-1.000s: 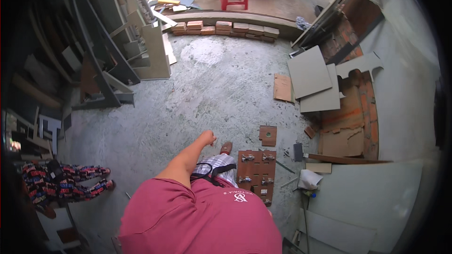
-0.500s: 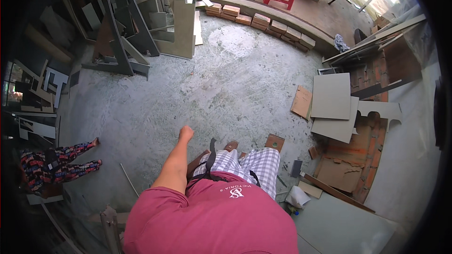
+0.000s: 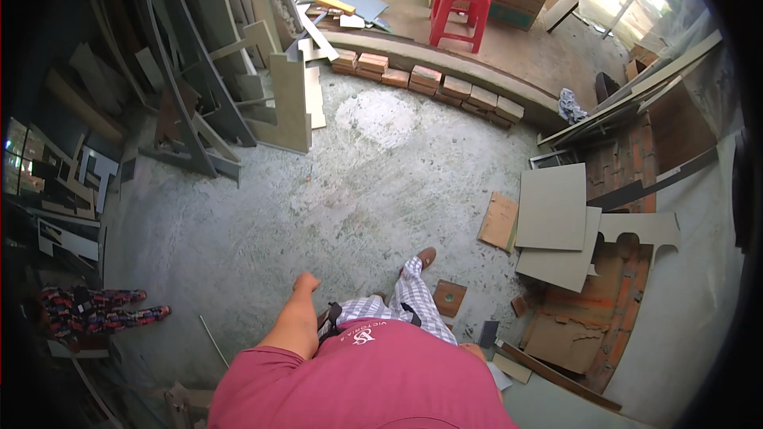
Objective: Using a chisel and wooden block to clear circular holes in a grey furniture panel.
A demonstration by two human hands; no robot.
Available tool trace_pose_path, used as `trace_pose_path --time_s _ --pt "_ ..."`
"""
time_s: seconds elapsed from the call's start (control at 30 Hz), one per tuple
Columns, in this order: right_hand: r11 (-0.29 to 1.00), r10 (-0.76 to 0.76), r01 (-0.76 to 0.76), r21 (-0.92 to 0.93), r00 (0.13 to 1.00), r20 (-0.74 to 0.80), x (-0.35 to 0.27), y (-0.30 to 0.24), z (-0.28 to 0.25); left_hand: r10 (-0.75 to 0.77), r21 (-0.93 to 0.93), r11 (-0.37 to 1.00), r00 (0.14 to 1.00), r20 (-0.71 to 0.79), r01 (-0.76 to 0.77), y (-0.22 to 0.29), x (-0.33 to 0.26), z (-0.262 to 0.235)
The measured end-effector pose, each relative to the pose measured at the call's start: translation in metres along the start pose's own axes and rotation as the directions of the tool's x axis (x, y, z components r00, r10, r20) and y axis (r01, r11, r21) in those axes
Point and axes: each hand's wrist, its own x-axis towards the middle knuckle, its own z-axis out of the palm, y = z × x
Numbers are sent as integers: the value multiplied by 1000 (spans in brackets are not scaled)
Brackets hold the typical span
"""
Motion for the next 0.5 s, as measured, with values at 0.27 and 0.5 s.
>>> trace_pose_path --time_s 0.27,0.5 --pt "708 -613 263 -655 689 -387 139 -397 -295 587 229 806 690 -423 -546 500 -145 -237" --pt "464 -879 466 -753 344 -329 -72 -748 -357 644 308 757 576 -504 -577 691 -287 -384"
